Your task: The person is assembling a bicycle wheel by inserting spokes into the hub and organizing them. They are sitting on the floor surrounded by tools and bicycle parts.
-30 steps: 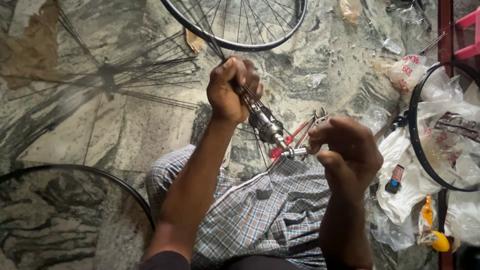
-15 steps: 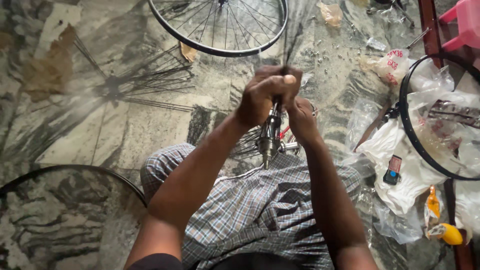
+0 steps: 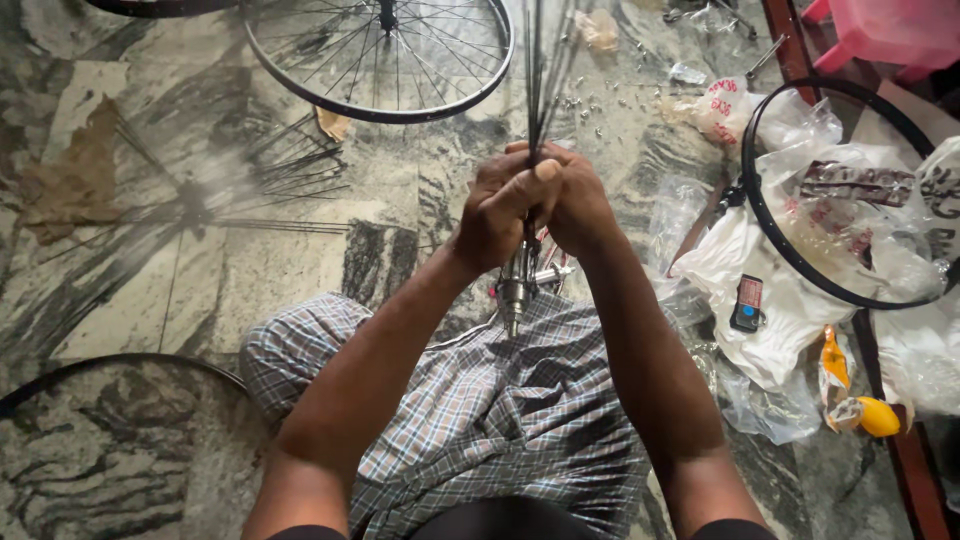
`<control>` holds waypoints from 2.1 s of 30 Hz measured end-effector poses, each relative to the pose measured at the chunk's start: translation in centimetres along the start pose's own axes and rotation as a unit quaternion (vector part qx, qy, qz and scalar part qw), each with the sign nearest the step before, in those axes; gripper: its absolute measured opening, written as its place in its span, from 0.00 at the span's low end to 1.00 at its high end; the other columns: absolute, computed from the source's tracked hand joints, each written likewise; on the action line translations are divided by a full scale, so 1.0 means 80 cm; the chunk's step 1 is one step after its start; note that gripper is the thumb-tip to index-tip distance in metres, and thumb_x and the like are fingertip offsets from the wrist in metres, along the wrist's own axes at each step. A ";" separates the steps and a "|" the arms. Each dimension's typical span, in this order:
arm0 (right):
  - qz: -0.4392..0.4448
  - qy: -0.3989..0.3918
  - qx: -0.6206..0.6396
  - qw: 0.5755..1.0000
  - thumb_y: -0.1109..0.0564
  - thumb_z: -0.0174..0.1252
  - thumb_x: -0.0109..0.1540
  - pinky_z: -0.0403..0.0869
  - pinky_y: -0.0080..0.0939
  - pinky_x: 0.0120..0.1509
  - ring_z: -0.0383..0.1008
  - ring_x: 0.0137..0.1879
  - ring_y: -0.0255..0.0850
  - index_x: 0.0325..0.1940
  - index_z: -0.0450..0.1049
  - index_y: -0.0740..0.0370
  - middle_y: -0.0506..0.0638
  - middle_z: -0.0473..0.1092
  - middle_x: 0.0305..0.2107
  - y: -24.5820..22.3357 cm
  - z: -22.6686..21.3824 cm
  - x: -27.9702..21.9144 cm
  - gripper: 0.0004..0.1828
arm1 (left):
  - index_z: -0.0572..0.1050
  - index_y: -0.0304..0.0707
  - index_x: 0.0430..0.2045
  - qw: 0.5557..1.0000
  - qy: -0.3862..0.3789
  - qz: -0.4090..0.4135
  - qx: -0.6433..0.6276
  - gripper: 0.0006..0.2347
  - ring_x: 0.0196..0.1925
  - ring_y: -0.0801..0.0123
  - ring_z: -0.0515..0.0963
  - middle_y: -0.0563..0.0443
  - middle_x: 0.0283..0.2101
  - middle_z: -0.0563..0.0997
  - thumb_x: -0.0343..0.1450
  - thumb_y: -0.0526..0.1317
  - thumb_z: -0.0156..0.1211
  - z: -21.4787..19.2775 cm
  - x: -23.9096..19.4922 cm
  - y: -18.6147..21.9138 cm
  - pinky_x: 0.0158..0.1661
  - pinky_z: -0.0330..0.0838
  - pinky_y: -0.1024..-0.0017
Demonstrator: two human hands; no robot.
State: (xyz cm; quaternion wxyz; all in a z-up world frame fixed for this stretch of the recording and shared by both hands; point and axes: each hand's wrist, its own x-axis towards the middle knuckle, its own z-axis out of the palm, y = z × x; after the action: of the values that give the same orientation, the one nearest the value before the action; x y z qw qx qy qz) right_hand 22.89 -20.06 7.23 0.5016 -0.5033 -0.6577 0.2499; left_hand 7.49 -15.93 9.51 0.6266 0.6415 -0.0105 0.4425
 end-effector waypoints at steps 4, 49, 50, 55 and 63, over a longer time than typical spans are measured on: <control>0.206 0.096 0.451 0.863 0.61 0.56 0.69 0.78 0.37 0.49 0.78 0.43 0.42 0.58 0.69 0.76 0.57 0.75 0.40 -0.004 -0.006 0.008 0.17 | 0.69 0.37 0.26 0.997 -0.016 -0.014 -0.070 0.20 0.25 0.76 0.67 0.57 0.24 0.67 0.81 0.53 0.48 -0.003 -0.002 -0.004 0.28 0.63 0.75; 0.202 0.242 0.244 0.917 0.66 0.62 0.63 0.71 0.30 0.41 0.71 0.36 0.32 0.58 0.72 0.71 0.48 0.73 0.34 0.099 0.061 0.014 0.18 | 0.75 0.33 0.41 0.984 0.124 0.100 0.074 0.19 0.30 0.82 0.76 0.50 0.48 0.71 0.82 0.54 0.49 -0.087 0.001 -0.015 0.29 0.74 0.84; 0.193 0.252 0.262 0.911 0.67 0.62 0.63 0.70 0.30 0.40 0.71 0.35 0.32 0.60 0.70 0.71 0.49 0.74 0.34 0.097 0.060 0.014 0.21 | 0.76 0.34 0.40 0.983 0.121 0.106 0.092 0.19 0.30 0.81 0.77 0.51 0.48 0.72 0.82 0.54 0.49 -0.082 -0.001 -0.010 0.29 0.74 0.84; 0.126 0.310 0.288 0.897 0.71 0.61 0.62 0.69 0.32 0.35 0.69 0.30 0.33 0.67 0.62 0.70 0.51 0.72 0.30 0.060 0.051 0.016 0.30 | 0.76 0.34 0.38 0.981 0.119 0.123 0.093 0.18 0.31 0.80 0.75 0.52 0.45 0.71 0.82 0.53 0.50 -0.058 -0.009 0.011 0.29 0.74 0.82; 0.044 0.281 0.243 0.927 0.69 0.63 0.64 0.73 0.33 0.40 0.74 0.36 0.35 0.61 0.70 0.70 0.53 0.76 0.34 -0.018 0.035 0.010 0.21 | 0.76 0.36 0.34 0.980 0.131 0.116 0.099 0.18 0.29 0.83 0.75 0.53 0.43 0.73 0.81 0.54 0.51 -0.015 -0.014 0.042 0.29 0.72 0.82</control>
State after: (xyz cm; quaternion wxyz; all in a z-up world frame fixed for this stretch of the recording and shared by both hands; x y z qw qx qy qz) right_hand 19.73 -19.34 7.71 0.7616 -0.4435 -0.3862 0.2723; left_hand 4.21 -16.25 11.34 0.5002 0.6317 0.0414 0.5908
